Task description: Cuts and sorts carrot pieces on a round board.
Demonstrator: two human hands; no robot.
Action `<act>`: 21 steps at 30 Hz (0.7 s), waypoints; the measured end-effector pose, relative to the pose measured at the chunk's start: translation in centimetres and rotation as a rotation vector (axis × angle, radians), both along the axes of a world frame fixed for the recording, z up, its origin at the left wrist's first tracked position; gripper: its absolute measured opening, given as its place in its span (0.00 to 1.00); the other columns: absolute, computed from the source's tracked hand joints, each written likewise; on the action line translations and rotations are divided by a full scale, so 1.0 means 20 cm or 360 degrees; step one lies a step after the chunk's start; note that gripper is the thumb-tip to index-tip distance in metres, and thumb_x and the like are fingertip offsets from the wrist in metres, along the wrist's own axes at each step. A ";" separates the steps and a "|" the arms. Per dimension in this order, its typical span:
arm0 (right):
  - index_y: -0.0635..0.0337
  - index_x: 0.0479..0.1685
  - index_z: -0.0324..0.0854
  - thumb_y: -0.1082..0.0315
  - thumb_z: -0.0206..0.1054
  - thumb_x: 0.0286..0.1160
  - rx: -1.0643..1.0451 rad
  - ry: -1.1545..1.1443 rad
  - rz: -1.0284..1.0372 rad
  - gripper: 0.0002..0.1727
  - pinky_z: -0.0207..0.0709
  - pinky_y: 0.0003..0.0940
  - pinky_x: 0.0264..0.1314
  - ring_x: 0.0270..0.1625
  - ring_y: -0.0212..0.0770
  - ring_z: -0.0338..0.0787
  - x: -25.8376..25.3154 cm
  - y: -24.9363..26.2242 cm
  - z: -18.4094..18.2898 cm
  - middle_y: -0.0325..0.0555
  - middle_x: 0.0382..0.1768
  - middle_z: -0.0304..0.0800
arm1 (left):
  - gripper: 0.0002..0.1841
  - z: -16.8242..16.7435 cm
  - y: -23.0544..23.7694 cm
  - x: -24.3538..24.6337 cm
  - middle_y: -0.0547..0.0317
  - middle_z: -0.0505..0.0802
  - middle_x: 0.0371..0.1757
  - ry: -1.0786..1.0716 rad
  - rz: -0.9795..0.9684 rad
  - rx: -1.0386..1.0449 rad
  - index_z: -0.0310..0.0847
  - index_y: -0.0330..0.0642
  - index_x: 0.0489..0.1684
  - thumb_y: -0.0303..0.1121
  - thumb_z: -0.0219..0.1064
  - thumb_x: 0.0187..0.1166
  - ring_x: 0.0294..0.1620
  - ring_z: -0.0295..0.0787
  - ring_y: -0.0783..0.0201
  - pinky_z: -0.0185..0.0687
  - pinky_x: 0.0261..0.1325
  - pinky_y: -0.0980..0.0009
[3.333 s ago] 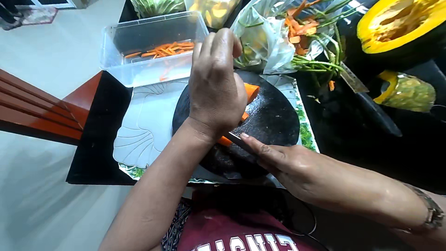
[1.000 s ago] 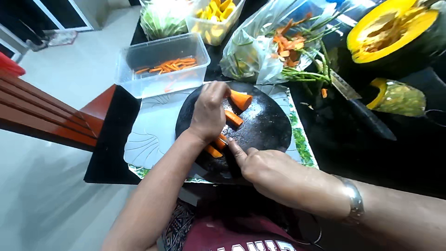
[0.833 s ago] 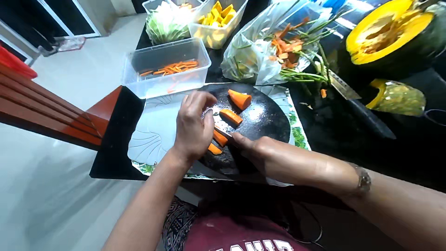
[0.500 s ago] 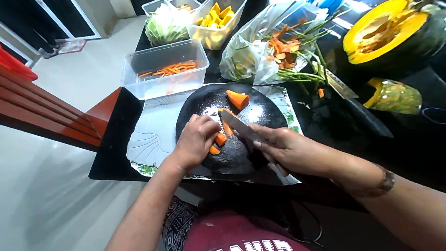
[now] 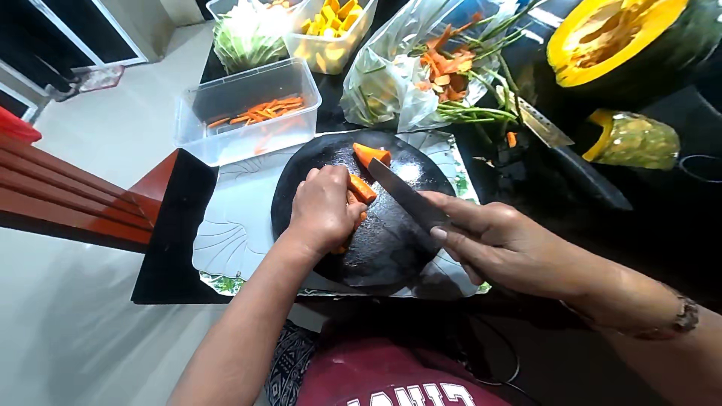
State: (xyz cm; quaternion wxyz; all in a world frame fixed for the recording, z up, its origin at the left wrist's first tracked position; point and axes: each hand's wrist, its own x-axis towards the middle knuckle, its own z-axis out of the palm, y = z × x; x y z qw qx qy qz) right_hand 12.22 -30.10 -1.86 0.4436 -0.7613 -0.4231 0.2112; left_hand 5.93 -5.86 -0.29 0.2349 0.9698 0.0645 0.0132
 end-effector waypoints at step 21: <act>0.58 0.79 0.76 0.67 0.54 0.87 -0.0403 -0.0339 0.0481 0.24 0.75 0.33 0.24 0.21 0.34 0.79 -0.09 0.21 0.05 0.40 0.20 0.81 | 0.05 0.02 0.22 -0.35 0.62 0.89 0.33 -0.0733 0.0176 -0.1056 0.84 0.37 0.42 0.21 0.66 0.72 0.29 0.85 0.73 0.85 0.35 0.77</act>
